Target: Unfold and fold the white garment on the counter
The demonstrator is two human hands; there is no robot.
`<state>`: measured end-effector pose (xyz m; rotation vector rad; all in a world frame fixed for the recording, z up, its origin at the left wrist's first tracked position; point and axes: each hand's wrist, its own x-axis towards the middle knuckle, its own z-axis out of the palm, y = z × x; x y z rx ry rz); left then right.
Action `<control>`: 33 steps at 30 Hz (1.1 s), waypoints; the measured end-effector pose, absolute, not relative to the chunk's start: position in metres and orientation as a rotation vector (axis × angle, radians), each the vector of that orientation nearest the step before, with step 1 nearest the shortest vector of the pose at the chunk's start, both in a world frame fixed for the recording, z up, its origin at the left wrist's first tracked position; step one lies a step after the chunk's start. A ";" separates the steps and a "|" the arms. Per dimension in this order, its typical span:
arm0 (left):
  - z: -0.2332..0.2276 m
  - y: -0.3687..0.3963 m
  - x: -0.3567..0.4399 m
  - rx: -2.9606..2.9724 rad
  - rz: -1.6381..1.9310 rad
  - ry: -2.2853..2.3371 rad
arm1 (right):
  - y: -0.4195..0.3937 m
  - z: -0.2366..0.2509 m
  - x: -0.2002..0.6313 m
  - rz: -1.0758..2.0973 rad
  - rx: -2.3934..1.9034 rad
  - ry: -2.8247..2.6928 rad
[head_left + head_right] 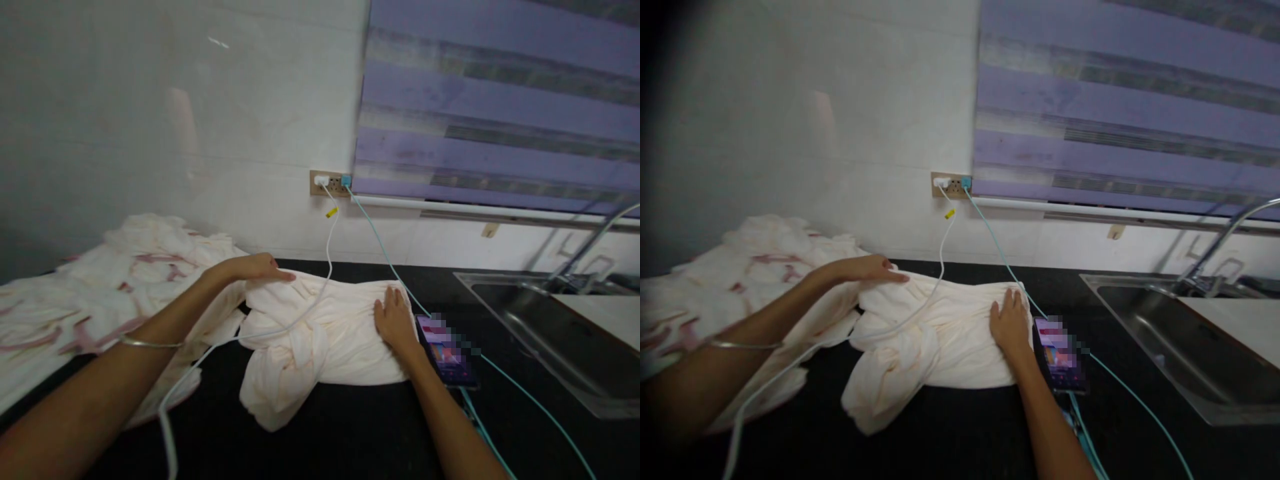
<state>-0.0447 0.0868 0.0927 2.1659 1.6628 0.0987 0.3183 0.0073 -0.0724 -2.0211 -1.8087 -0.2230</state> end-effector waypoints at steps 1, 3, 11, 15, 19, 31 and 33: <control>0.100 0.085 -0.043 2.139 0.072 1.634 | 0.008 -0.073 0.317 -0.235 -2.035 -1.797; 0.114 0.079 -0.039 2.088 0.128 1.514 | 0.009 -0.074 0.315 -0.262 -2.076 -1.761; 0.139 0.080 -0.032 2.014 0.561 1.113 | 0.008 -0.078 0.307 -0.356 -2.179 -1.700; 0.146 0.089 -0.036 2.098 0.469 1.144 | 0.010 -0.082 0.307 -0.337 -2.200 -1.684; 0.149 0.088 -0.046 2.091 0.087 1.304 | 0.013 -0.085 0.307 -0.275 -2.216 -1.656; 0.151 0.064 -0.079 1.866 0.360 1.081 | 0.015 -0.083 0.307 -0.246 -2.200 -1.626; 0.153 0.064 -0.084 1.917 0.332 1.139 | 0.015 -0.084 0.308 -0.237 -2.212 -1.649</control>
